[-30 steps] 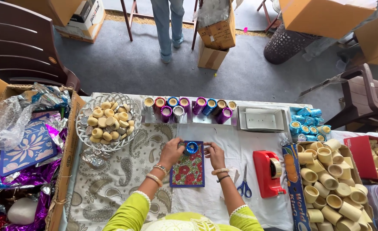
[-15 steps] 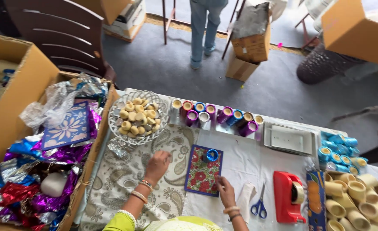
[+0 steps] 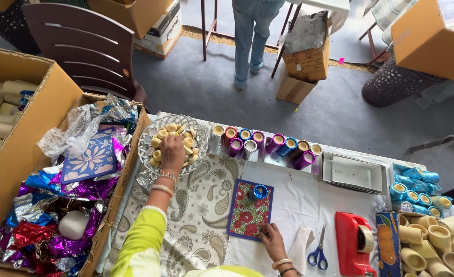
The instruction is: The person cuts a piece of blue metallic foil using scissors and wraps it around a beige paper cup. They then secure the foil with clear tape and place the finished cup on a tray with other wrapped cups.
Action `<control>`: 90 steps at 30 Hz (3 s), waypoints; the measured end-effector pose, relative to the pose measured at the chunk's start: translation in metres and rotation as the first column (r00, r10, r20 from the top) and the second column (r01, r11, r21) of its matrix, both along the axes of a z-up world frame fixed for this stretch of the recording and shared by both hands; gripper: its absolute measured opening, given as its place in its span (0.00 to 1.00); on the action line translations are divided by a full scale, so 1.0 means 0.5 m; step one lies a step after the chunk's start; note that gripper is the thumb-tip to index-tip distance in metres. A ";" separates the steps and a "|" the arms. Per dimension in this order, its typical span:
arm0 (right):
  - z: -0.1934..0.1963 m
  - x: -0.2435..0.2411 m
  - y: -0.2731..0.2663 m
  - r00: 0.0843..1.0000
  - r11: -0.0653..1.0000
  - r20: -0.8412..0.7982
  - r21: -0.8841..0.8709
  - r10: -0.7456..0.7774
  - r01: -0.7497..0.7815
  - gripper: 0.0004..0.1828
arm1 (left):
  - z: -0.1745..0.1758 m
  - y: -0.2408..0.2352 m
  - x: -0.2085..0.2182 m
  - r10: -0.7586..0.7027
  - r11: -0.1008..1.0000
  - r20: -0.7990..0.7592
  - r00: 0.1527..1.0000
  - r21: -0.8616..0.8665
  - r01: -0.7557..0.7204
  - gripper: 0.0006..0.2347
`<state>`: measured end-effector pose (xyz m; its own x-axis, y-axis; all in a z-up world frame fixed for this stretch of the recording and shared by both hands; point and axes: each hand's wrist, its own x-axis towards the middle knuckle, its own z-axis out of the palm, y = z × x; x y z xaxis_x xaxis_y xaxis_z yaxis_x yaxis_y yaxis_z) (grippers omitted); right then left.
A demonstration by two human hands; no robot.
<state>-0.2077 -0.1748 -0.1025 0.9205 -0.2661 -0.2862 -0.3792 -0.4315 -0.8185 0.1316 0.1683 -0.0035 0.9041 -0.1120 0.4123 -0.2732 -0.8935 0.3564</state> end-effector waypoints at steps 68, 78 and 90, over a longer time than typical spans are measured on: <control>0.204 0.205 0.025 0.926 0.996 0.378 -0.087 0.001 0.034 0.12 | 0.027 -0.343 -0.289 -0.840 0.512 -0.071 0.538 0.222 0.830 0.09; 0.239 0.193 0.023 0.935 0.929 0.318 -0.370 0.155 -0.028 0.11 | 0.042 -0.329 -0.310 -0.787 0.594 -0.124 0.605 0.115 0.796 0.10; 0.269 0.197 0.031 0.982 0.827 0.154 -0.562 0.111 -0.005 0.12 | 0.062 -0.336 -0.319 -0.681 0.710 -0.251 0.688 0.006 0.705 0.17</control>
